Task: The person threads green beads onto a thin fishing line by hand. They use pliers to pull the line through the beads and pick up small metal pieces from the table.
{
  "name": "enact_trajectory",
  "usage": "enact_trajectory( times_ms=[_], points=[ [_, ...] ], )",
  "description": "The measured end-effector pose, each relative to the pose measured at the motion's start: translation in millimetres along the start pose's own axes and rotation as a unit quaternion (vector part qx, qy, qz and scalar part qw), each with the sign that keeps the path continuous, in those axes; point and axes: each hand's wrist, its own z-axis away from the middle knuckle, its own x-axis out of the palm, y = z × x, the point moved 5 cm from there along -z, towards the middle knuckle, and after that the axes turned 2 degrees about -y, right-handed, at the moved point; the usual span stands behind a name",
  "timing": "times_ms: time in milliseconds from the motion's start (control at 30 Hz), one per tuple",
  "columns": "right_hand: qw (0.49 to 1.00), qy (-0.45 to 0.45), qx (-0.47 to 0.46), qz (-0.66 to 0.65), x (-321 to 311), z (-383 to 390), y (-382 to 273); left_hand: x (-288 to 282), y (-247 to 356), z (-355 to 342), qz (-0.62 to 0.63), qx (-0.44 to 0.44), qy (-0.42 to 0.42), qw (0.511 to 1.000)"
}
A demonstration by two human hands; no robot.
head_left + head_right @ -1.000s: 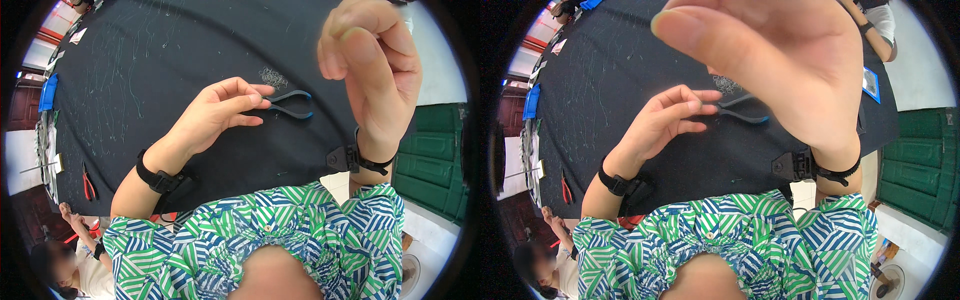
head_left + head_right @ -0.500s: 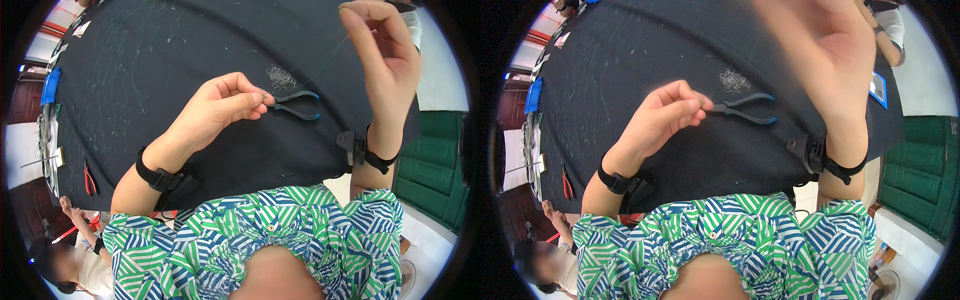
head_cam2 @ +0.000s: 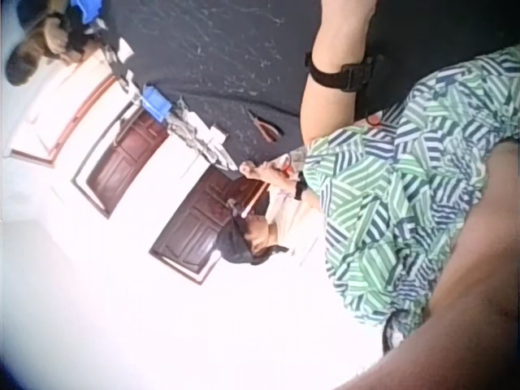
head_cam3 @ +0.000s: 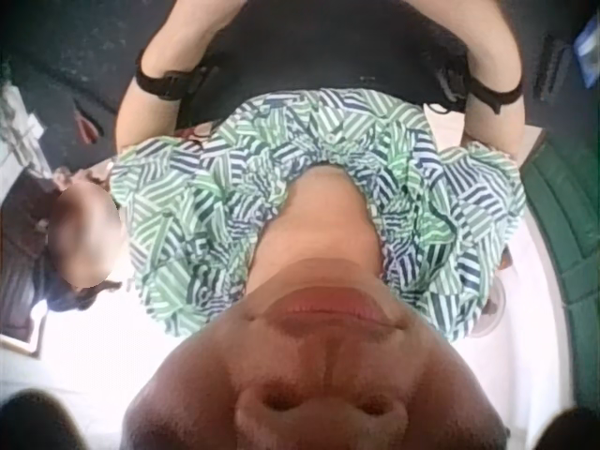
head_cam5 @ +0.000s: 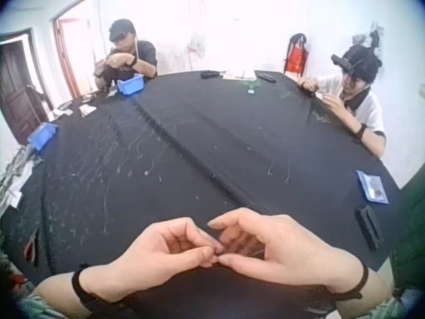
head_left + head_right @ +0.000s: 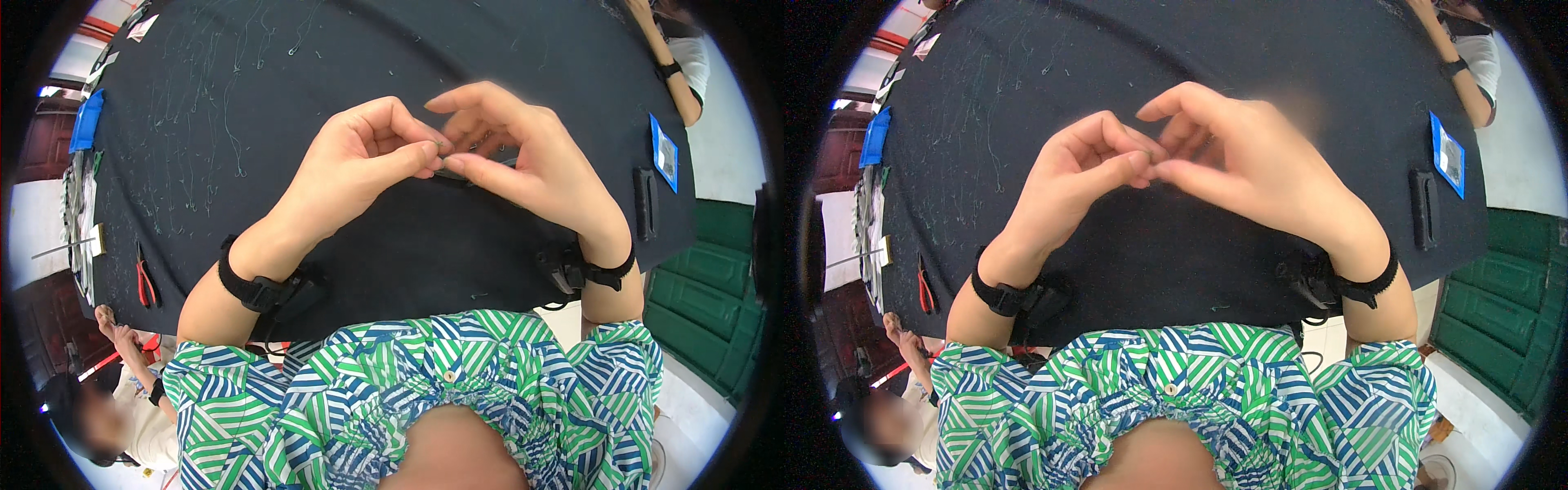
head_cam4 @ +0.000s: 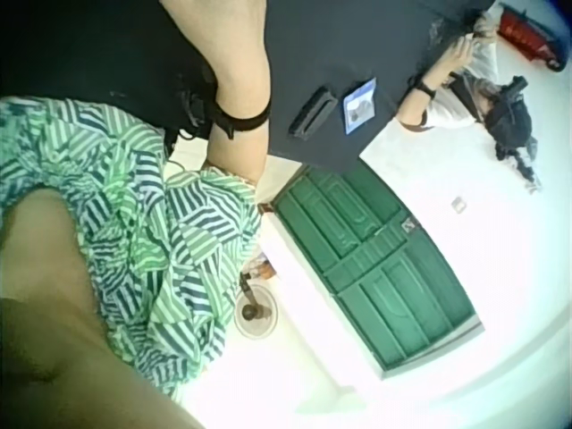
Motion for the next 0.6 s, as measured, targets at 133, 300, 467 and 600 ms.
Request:
enact_trajectory(
  times_ms=[133,300,467,600],
  points=[
    [0.996,0.022,-0.014,0.084,-4.9,2.3,-1.7,2.5,0.7,-0.4,-0.002,0.010,0.010,1.000],
    [0.984,0.040,-0.055,0.162,-9.2,1.4,-7.6,2.3,-1.3,-1.7,-0.019,-0.008,0.004,1.000],
    [0.970,0.047,-0.073,0.228,-5.5,-3.4,-14.8,1.2,-2.4,0.4,0.018,-0.010,0.016,1.000],
    [0.971,0.086,-0.044,0.220,-2.3,2.0,-22.4,3.6,-3.0,1.3,0.043,-0.018,0.001,0.999]
  ],
)
